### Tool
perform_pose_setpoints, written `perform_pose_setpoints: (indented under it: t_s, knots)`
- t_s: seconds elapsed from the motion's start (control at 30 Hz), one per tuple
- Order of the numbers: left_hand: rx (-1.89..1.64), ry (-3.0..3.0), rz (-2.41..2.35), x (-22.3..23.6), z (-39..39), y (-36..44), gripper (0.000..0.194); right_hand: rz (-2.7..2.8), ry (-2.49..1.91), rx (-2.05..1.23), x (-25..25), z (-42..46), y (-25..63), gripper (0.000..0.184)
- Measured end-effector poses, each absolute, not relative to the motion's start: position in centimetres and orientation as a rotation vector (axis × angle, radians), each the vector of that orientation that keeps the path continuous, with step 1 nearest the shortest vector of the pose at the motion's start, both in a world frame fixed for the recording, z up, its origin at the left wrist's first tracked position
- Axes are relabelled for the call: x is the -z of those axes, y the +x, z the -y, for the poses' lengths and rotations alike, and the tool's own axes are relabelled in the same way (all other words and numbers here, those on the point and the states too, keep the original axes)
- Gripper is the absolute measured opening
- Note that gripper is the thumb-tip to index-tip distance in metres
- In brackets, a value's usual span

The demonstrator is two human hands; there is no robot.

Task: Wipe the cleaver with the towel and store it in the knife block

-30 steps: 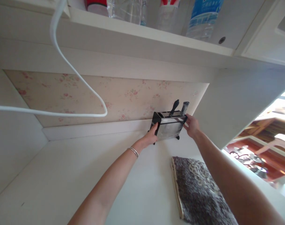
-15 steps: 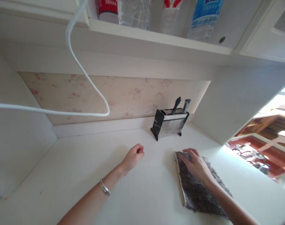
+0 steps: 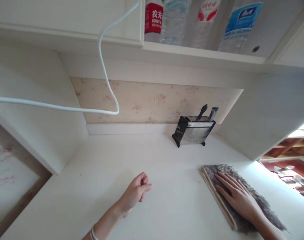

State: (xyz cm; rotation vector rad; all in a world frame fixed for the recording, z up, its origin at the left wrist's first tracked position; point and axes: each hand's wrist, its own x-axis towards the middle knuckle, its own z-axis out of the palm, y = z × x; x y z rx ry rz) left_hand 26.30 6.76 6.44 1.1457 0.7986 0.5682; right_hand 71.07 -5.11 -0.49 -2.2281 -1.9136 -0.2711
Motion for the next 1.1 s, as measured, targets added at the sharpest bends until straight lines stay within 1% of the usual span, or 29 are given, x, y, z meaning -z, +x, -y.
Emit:
perform_pose_setpoints:
  t_s: [0.13,0.2,0.27,0.3,0.37,0.43,0.5,0.57,0.6,0.7,0.83,1.0,1.1]
  knots:
    - [-0.578,1.177,-0.814,-5.9,-7.1,25.5,0.035,1.879,-2.171,0.313,-0.1,4.9,71.5,0.054]
    - [-0.597,1.174,-0.855,-5.4,-7.3,25.5,0.036,1.781,-2.102,0.353,-1.3,4.2,69.5,0.053]
    - [-0.611,1.178,-0.915,-4.8,-7.4,25.7,0.035,1.577,-2.038,0.278,-2.7,3.0,65.7,0.050]
    - [-0.613,1.185,-0.941,-4.6,-7.3,25.8,0.034,1.421,-2.031,0.170,-3.4,2.4,63.2,0.047]
    - [-0.617,1.203,-0.962,-4.0,-7.1,26.0,0.033,1.209,-1.892,-0.234,-4.6,1.0,57.5,0.044]
    - [-0.630,1.203,-0.937,-3.6,-6.9,26.2,0.033,1.227,-1.670,-0.718,-5.5,-0.6,51.4,0.043]
    - [-0.662,1.191,-0.889,-3.2,-6.9,26.2,0.035,1.305,-1.464,-1.126,-5.9,-2.3,45.7,0.044]
    - [-0.692,1.189,-0.846,-2.7,-7.1,26.1,0.042,1.342,-1.305,-1.423,-5.7,-4.0,41.3,0.046]
    - [-0.705,1.186,-0.840,-2.5,-7.3,26.1,0.045,1.322,-1.262,-1.480,-5.3,-4.8,39.6,0.046]
    - [-0.724,1.131,-0.860,-1.9,-8.0,26.0,0.050,1.216,-1.156,-1.490,-3.9,-6.3,36.9,0.043]
    - [-0.693,1.188,-0.852,-1.6,-8.5,26.0,0.046,1.175,-1.021,-1.497,-2.4,-6.2,37.2,0.043]
    - [-0.645,1.400,-0.920,-1.7,-8.0,25.9,0.046,1.294,-1.136,-1.357,-1.8,-5.3,38.8,0.047]
    - [-0.637,1.405,-0.933,-1.7,-8.0,25.7,0.046,1.285,-1.135,-1.368,-1.4,-5.4,39.0,0.045]
